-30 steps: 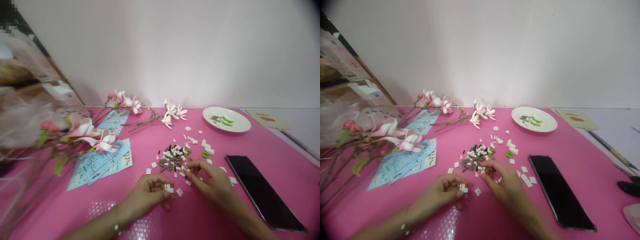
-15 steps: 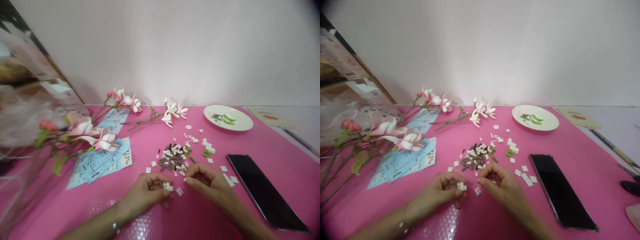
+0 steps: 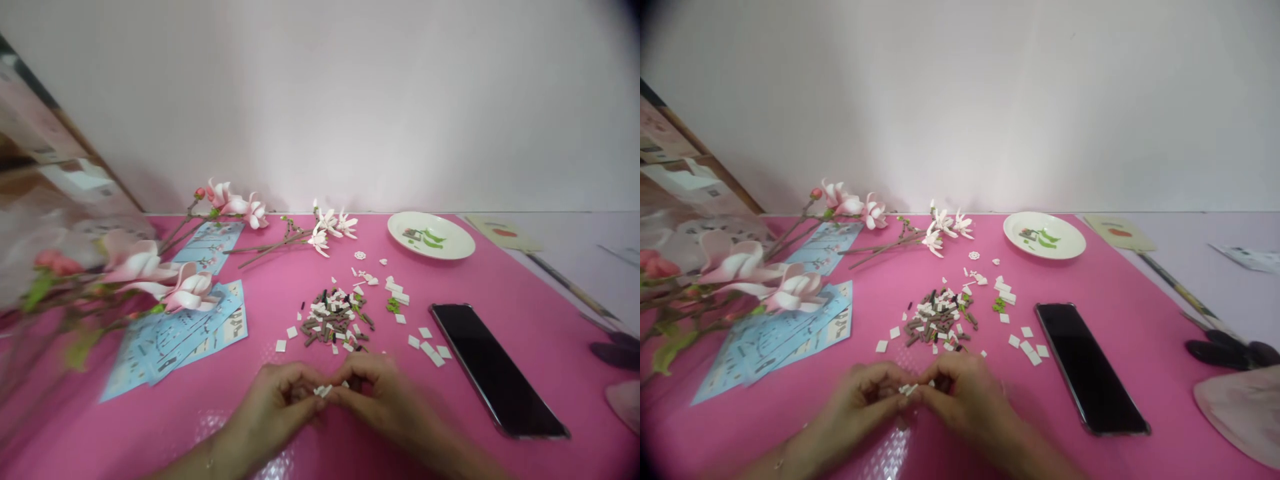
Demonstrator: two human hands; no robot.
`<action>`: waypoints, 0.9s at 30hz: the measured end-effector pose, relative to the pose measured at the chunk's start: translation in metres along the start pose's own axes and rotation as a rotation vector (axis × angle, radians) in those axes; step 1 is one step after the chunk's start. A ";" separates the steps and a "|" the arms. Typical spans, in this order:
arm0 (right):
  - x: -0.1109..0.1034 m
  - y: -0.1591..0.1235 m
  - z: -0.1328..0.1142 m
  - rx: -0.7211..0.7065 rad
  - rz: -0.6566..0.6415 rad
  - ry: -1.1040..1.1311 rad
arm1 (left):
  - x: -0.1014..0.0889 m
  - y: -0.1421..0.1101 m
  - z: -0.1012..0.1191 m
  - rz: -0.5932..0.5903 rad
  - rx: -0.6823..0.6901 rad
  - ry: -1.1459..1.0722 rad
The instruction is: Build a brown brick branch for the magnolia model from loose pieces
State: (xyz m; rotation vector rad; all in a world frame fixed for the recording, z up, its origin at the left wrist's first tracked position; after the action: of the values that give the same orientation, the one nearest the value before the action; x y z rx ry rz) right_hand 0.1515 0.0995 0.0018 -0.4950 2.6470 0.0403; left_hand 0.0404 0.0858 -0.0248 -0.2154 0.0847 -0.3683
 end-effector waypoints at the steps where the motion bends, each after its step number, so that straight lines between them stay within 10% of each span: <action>1: -0.001 -0.001 0.000 -0.009 0.010 -0.008 | 0.002 0.000 0.001 -0.020 0.008 -0.003; 16: 0.015 -0.025 -0.031 -0.437 0.146 -0.253 | -0.002 -0.003 0.007 0.021 0.164 0.177; 27: -0.067 -0.003 0.029 0.100 0.356 0.402 | -0.015 -0.005 0.030 0.125 0.500 0.658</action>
State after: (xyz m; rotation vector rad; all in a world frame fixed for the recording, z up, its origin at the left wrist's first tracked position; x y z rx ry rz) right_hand 0.2206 0.1225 0.0046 0.0128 3.0798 -0.0913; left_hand 0.0287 0.0926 0.0064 0.4123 0.6436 -0.3126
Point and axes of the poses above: each hand's wrist, its own y-axis towards the middle knuckle, its own x-axis out of the palm, z = x × y, the point moved 10 cm from there along y, towards the middle knuckle, and after that the axes turned 3 degrees about y, right-handed, at the moved point
